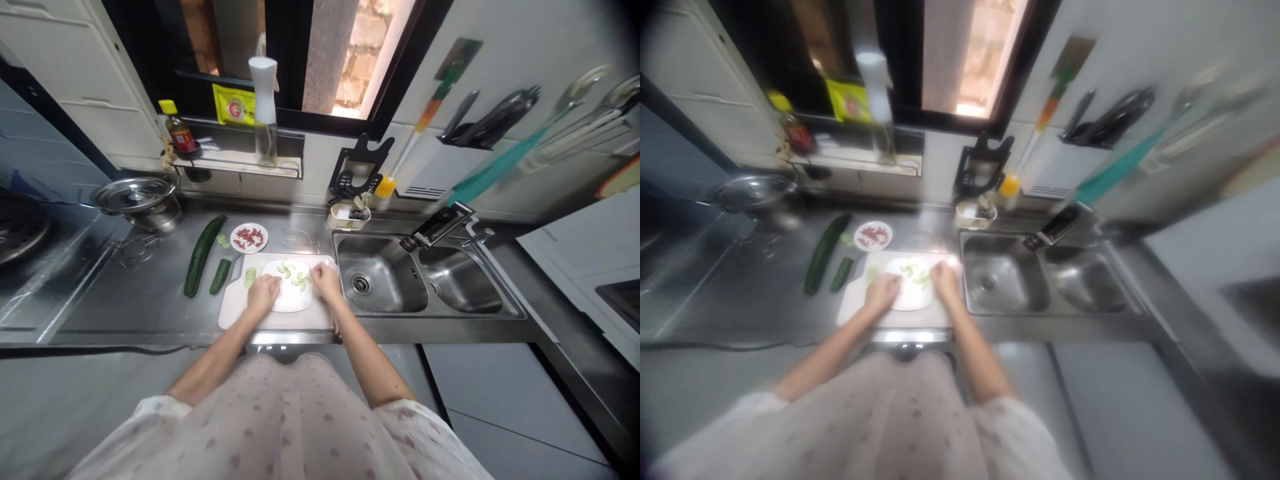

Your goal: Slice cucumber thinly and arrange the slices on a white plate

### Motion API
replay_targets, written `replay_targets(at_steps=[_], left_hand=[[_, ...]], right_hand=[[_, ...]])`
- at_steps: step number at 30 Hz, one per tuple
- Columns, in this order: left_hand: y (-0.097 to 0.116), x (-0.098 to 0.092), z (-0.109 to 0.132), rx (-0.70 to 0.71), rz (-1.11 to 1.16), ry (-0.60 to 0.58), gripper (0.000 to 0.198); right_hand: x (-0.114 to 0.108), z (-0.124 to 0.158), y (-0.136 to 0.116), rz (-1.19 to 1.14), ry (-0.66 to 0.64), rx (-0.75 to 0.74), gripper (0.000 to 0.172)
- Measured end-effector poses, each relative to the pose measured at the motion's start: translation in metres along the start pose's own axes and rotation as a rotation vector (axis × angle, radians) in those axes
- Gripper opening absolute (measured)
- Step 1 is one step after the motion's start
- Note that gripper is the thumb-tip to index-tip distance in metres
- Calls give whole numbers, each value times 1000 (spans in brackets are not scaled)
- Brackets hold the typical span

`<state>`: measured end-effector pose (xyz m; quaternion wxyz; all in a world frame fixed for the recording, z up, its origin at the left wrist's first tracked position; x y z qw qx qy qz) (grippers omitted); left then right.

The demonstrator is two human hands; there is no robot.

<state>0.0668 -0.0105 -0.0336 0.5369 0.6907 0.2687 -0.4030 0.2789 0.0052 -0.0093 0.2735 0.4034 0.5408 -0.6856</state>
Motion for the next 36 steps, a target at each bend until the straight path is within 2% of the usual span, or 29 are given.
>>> replay_targets(at_steps=[3,7,11,15,19,27,32,36], left_hand=[[-25,-17,15,-92,33,106,28],[-54,-32,29,-205,26,182,27],[-81,-35,33,-350,-32,183,27],[-96,-29,31,-435,-91,130,33],[-101,-21,27,-472,-128,92,40],[-99,-16,23,-478,-141,80,37],[-94,-18,24,-495,-111,124,32],[-90,-20,25,-522,4,169,29]], right_hand=[[-3,13,3,-104,31,-41,20],[-1,29,2,-190,32,-64,21],[1,40,-4,-199,17,-73,25],[2,45,-9,-207,3,-75,25],[4,46,-9,-225,-12,-88,24],[6,48,-7,-252,-18,-101,23],[6,49,-9,-256,-35,-94,23],[8,50,-10,-259,-49,-85,22]])
Point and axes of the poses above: each hand's wrist, its own z-axis away from the middle knuckle, its own x-axis out of the palm, y = z × x, the point moved 6 cm from there along -z, towards the middle knuckle, and after that the axes turned 5 degrees about x, right-handed, at the moved point
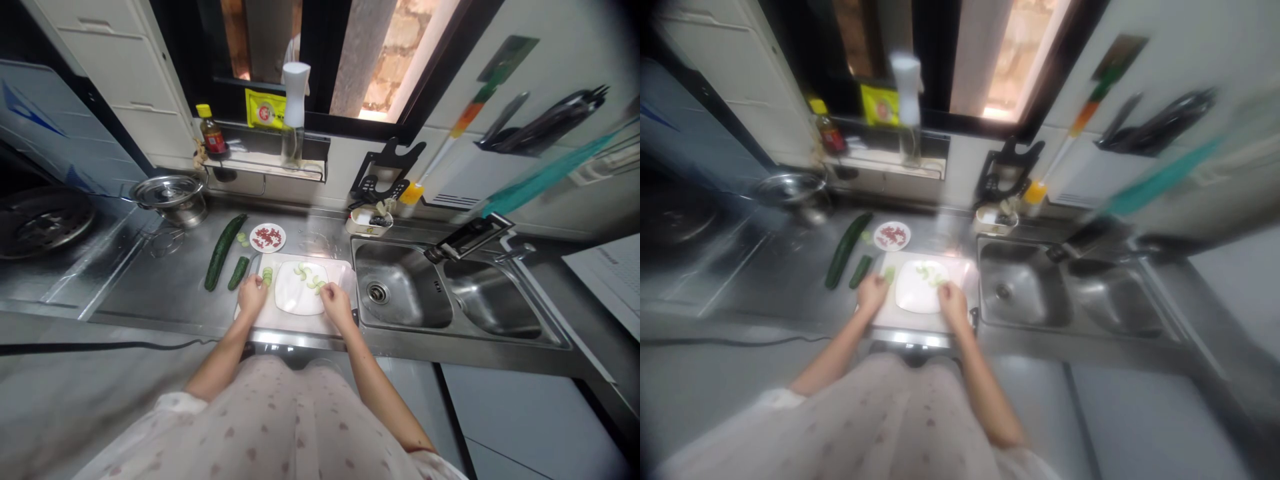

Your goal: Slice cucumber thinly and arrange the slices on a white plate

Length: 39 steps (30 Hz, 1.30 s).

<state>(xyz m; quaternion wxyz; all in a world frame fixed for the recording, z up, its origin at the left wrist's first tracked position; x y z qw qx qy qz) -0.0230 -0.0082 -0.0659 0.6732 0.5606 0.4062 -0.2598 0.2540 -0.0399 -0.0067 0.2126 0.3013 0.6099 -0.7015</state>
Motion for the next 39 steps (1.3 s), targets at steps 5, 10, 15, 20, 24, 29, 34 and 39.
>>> replay_targets(at_steps=[5,10,15,20,24,29,34,39], left_hand=[[-2,-4,0,-66,103,13,26],[-2,-4,-1,-27,63,-2,25],[-2,3,-3,34,69,-72,29],[-4,-1,-3,-15,207,-79,32],[11,-15,-2,43,452,-96,29],[51,-41,1,196,643,-162,32],[89,-67,11,353,706,-198,33],[115,-86,23,456,736,-210,33]], right_hand=[[3,-1,-1,5,-1,1,23],[4,-1,-3,13,-4,-9,24],[2,0,-5,22,-15,0,24],[-1,-1,-9,20,-8,-5,25],[-1,-3,-21,16,-9,-31,25],[2,-5,-54,-2,-70,-114,23],[0,-3,-90,-30,-82,-295,23],[-3,-1,-111,-9,-117,-420,22]])
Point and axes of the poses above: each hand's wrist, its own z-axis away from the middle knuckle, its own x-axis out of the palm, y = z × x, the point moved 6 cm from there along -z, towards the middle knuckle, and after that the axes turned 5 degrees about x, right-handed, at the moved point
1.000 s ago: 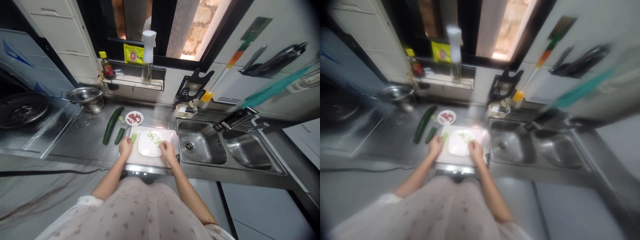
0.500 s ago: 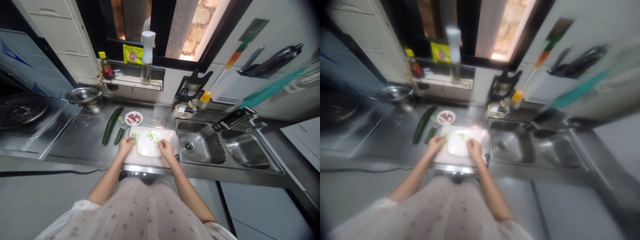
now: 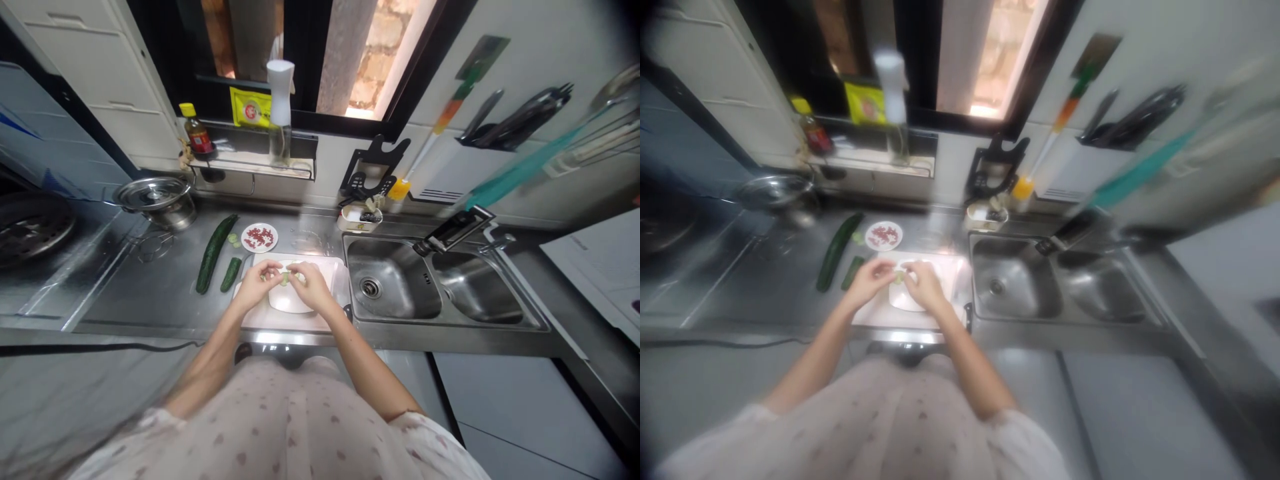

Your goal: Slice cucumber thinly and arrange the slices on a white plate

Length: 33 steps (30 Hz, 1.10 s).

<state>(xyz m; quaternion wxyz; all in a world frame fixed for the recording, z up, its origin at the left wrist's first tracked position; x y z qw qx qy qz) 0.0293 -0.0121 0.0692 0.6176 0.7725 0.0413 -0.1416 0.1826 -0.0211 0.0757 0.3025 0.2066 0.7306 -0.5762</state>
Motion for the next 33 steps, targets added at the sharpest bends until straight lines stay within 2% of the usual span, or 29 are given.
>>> replay_targets(at_steps=[3,7,11,15,18,28,33], left_hand=[[9,5,0,2,23,-16,32],[5,8,2,-68,80,26,35],[-16,12,8,-303,215,106,38],[-30,30,18,-587,464,-14,48],[-28,40,19,-688,652,-74,53],[-21,49,14,-807,851,-117,39],[-23,46,12,-768,826,-78,43]], right_hand=[[0,-1,-1,-9,-29,14,16],[-1,0,2,-68,-7,12,14],[-7,2,6,-109,50,7,13],[-13,2,5,-98,74,-24,12],[-13,2,4,-83,63,-66,12],[-17,3,-3,-43,57,-185,18],[-17,5,-3,-9,44,-209,18]])
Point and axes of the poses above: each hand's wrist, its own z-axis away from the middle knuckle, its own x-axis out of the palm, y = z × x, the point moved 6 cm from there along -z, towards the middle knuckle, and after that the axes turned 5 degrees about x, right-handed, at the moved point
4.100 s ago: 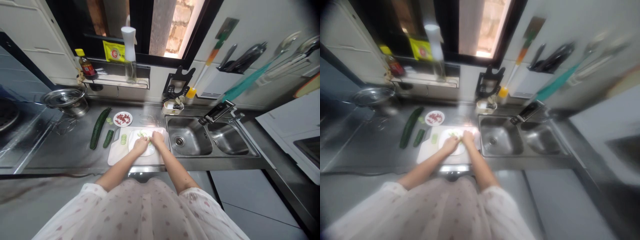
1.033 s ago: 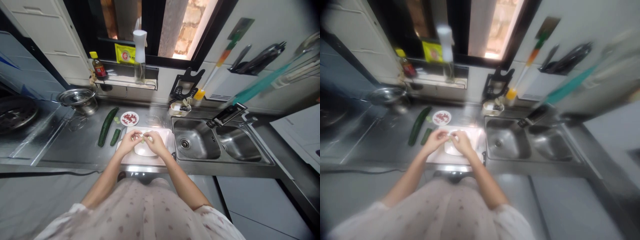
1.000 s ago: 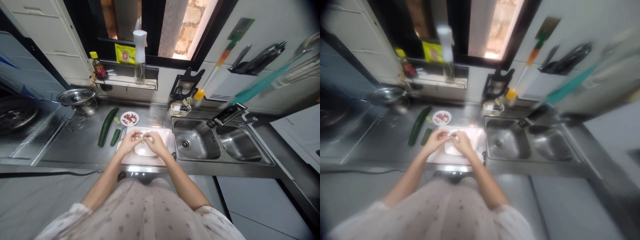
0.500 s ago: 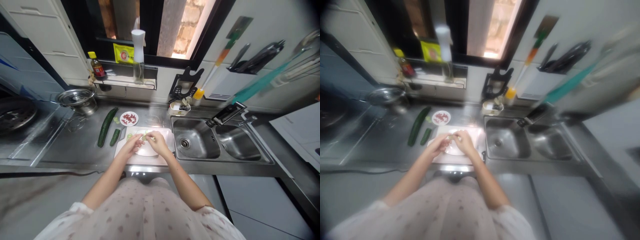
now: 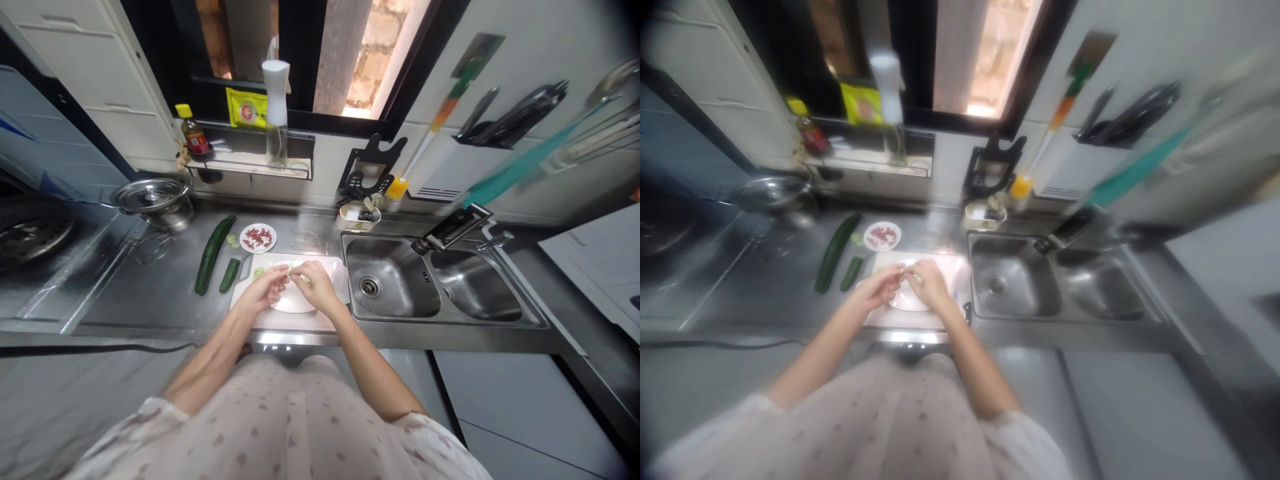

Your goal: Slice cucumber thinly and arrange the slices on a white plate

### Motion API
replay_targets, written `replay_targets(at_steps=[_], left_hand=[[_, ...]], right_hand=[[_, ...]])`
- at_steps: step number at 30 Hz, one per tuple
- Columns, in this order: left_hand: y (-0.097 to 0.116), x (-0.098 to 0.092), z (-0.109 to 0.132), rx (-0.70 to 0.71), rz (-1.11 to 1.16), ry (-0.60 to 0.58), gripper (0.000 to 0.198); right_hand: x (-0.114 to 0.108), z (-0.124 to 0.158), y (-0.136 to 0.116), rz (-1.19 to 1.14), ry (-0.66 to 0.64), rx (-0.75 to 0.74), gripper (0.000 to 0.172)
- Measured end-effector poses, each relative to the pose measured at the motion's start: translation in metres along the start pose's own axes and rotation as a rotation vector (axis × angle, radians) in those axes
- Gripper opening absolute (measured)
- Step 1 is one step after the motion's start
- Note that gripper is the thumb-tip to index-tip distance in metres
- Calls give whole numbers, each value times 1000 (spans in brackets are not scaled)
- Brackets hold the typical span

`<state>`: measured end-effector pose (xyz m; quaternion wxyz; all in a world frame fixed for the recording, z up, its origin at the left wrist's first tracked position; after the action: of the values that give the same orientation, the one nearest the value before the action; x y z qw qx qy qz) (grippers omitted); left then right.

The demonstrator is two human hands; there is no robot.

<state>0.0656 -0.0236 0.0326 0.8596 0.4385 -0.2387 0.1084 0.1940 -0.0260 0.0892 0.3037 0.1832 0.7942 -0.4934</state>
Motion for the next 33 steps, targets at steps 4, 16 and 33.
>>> replay_targets(at_steps=[4,16,33], left_hand=[[5,-1,0,66,-60,-1,50],[22,-2,3,218,-395,92,58],[33,10,-5,429,-467,-119,56]], right_hand=[[0,2,2,13,-5,4,17],[2,3,6,33,-7,13,15],[2,-2,14,-89,-85,183,20]])
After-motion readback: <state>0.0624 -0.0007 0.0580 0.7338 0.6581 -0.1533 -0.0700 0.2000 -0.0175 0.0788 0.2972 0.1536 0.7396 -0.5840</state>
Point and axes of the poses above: each hand's wrist, its own z-axis away from the middle knuckle, its own x-axis out of the palm, y = z × x, the point moved 6 cm from there along -z, towards the middle knuckle, and after that the axes turned 5 degrees about x, right-handed, at the moved point
